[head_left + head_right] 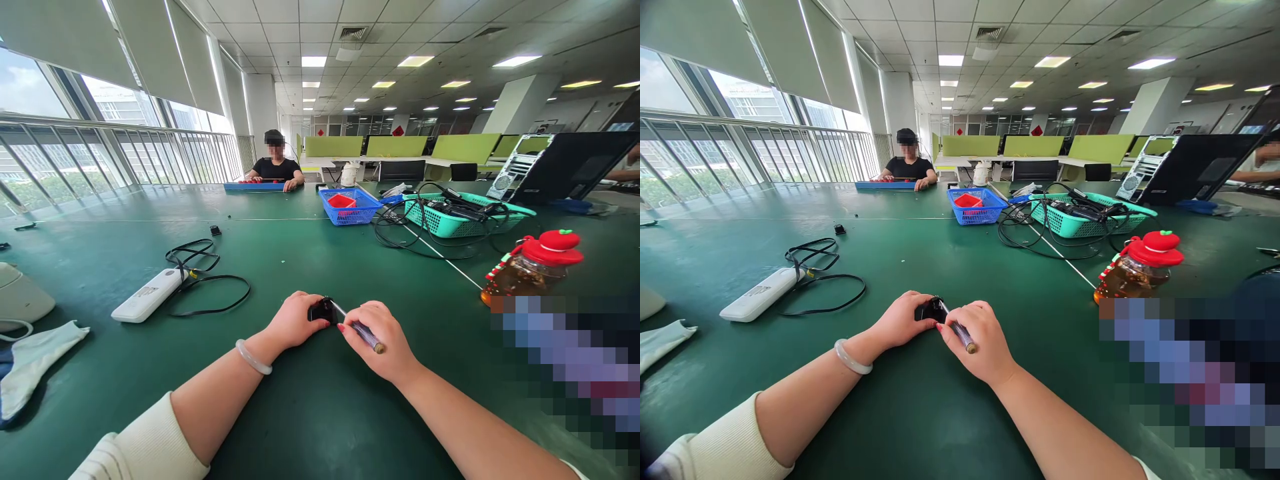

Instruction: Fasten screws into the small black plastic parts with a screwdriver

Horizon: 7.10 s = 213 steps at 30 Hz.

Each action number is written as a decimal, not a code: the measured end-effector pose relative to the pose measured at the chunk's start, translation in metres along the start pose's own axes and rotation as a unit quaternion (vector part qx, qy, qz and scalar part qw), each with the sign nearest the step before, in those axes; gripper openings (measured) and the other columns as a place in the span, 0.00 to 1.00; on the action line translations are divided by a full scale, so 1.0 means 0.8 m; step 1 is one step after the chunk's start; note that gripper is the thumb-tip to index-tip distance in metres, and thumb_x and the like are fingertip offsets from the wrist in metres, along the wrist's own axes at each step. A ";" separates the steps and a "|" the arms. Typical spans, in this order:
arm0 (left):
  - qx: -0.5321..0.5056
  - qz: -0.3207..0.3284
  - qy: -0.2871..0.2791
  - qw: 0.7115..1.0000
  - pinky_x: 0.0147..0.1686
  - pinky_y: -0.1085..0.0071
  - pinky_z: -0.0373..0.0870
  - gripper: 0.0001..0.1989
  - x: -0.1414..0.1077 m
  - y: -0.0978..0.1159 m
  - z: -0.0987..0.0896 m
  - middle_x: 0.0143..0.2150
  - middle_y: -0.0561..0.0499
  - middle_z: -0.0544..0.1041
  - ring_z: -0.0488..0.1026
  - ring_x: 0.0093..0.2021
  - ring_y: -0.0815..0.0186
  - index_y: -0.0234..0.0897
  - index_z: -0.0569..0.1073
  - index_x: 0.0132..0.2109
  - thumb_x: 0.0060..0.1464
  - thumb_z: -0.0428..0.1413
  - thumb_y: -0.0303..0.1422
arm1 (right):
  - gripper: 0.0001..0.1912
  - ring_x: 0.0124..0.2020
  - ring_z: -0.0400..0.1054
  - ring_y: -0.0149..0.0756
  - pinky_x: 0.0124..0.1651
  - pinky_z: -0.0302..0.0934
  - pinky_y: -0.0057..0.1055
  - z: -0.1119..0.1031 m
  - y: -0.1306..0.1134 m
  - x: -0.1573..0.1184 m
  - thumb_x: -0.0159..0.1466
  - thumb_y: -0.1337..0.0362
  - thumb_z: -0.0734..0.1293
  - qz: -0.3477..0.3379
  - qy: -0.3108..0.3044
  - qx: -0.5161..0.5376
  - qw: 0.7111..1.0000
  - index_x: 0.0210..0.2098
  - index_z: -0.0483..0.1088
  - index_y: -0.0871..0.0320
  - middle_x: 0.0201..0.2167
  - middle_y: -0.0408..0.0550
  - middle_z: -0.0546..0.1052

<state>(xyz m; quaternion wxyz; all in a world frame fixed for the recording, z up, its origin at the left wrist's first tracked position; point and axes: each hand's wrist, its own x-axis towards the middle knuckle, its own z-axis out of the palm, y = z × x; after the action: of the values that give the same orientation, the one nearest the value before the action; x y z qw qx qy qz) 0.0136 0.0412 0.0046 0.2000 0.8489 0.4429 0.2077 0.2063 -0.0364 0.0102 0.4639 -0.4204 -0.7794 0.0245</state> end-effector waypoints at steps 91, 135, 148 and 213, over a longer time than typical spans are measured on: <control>-0.023 0.082 -0.037 0.996 0.49 0.63 0.68 0.19 -0.005 0.001 -0.004 0.42 0.50 0.79 0.72 0.46 0.59 0.45 0.76 0.51 0.49 0.62 0.34 | 0.27 0.39 0.75 0.37 0.47 0.70 0.38 0.011 0.016 -0.005 0.63 0.63 0.65 0.159 0.097 0.048 0.981 0.61 0.56 0.53 0.40 0.48 0.78; 0.002 0.069 -0.051 0.996 0.46 0.64 0.68 0.22 -0.003 -0.001 -0.002 0.45 0.51 0.80 0.73 0.44 0.59 0.46 0.74 0.55 0.52 0.62 0.40 | 0.06 0.25 0.70 0.29 0.58 0.67 0.49 0.003 -0.017 -0.002 0.66 0.68 0.64 -0.085 0.013 0.027 0.996 0.41 0.65 0.50 0.32 0.39 0.77; 0.009 0.051 -0.054 0.997 0.47 0.64 0.68 0.25 -0.003 0.004 -0.003 0.45 0.50 0.80 0.73 0.46 0.57 0.46 0.74 0.56 0.50 0.64 0.40 | 0.09 0.34 0.74 0.37 0.55 0.68 0.45 -0.013 -0.018 -0.002 0.65 0.71 0.60 -0.051 0.073 -0.010 0.996 0.42 0.64 0.51 0.32 0.44 0.77; 0.090 0.020 -0.003 0.996 0.60 0.51 0.62 0.21 -0.008 0.015 0.012 0.58 0.47 0.74 0.64 0.60 0.53 0.45 0.69 0.59 0.61 0.53 0.41 | 0.05 0.25 0.67 0.31 0.29 0.63 0.29 -0.013 0.042 0.005 0.61 0.62 0.64 0.248 0.277 0.133 0.919 0.36 0.63 0.54 0.27 0.41 0.72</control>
<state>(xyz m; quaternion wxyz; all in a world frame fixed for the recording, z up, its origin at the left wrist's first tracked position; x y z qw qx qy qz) 0.0233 0.0284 0.0019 0.1201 0.8727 0.4422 0.1685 0.2342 -0.0156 0.0047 0.6917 -0.5251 -0.4799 0.1247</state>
